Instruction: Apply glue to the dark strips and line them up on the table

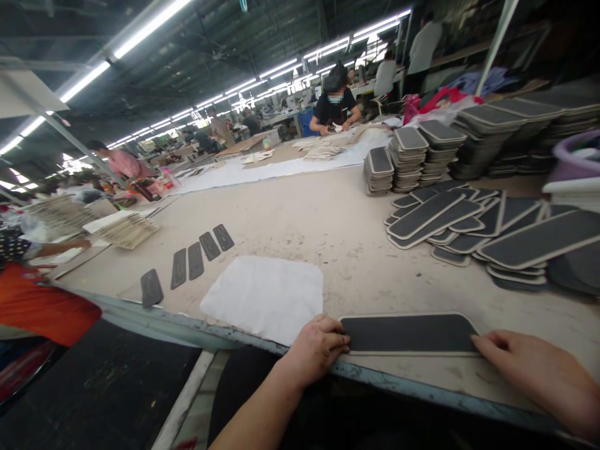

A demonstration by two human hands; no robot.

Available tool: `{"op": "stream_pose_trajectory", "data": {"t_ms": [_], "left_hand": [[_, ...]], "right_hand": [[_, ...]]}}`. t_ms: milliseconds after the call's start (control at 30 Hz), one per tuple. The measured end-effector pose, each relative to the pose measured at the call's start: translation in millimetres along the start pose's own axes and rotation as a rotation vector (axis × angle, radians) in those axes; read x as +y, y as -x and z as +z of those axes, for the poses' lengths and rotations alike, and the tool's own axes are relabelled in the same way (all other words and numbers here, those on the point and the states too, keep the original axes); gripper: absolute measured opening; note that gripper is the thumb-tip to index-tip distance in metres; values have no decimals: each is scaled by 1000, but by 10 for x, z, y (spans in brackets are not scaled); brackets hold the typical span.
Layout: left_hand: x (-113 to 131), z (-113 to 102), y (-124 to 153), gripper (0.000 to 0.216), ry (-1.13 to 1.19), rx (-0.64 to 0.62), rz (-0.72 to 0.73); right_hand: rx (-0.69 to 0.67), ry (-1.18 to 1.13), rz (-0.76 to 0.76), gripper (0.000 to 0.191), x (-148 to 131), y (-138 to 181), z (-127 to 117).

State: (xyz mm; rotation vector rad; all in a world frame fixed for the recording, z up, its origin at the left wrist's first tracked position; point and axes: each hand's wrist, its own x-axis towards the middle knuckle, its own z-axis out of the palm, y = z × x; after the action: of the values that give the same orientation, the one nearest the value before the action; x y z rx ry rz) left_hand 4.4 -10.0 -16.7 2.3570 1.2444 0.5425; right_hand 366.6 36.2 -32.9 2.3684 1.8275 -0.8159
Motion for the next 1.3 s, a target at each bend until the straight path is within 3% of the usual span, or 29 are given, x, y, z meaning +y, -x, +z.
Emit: {"op": "stream_pose_trajectory", "data": {"t_ms": [533,1300], "left_hand": [[-56,50,-21,18,3,54,39],[35,-14,-41,14,25,-43,-86]], "right_hand": [[85,44,-18,31,-151,139,-45],[49,88,52,37,-132,116,-57]]}}
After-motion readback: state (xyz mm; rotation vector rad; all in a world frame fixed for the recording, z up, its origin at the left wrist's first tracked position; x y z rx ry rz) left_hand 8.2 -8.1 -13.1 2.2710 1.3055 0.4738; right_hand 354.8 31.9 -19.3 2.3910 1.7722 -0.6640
